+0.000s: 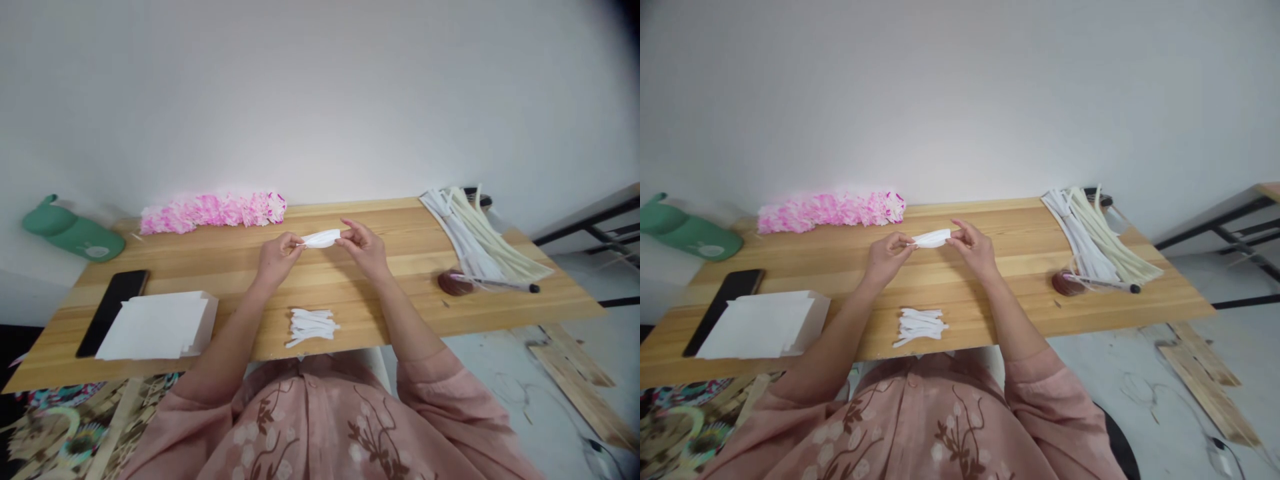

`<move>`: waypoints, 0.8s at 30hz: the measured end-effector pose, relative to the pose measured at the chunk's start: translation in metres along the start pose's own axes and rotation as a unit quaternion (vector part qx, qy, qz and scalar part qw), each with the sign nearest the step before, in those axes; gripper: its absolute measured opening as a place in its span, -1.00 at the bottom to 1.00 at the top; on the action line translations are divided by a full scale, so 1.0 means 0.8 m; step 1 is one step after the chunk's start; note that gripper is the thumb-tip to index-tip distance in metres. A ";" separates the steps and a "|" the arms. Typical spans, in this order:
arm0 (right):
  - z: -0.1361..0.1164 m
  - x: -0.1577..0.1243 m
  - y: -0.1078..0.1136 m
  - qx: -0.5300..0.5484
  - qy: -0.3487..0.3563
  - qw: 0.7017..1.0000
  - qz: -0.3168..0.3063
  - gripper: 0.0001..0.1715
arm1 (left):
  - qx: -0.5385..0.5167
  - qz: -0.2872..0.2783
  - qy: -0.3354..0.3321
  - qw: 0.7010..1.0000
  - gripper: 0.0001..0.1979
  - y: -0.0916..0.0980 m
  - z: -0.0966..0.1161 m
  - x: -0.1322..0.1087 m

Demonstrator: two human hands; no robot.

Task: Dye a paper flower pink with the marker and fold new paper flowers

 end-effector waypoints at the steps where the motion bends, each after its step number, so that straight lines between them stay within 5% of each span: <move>1: 0.001 0.000 0.000 0.000 -0.003 1.000 -0.001 -0.45 | 0.000 0.000 0.000 1.000 -0.93 0.000 0.000 0.000; 10: 0.007 -0.001 0.001 -0.013 -0.007 1.000 0.002 -0.70 | 0.000 0.007 -0.007 1.000 -0.92 0.002 0.002 0.000; 24: 0.016 0.000 -0.006 0.014 -0.030 0.999 -0.032 -0.62 | 0.010 0.004 -0.016 1.000 -0.92 0.002 0.004 0.000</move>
Point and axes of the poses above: each hand's wrist, its own x-axis towards the middle knuckle, its own y-axis out of the back of the hand, z = x × y, the point moved 8 cm from there along x, towards the middle knuckle, and after that the axes turned 6 degrees about y, right-handed, at the moved point
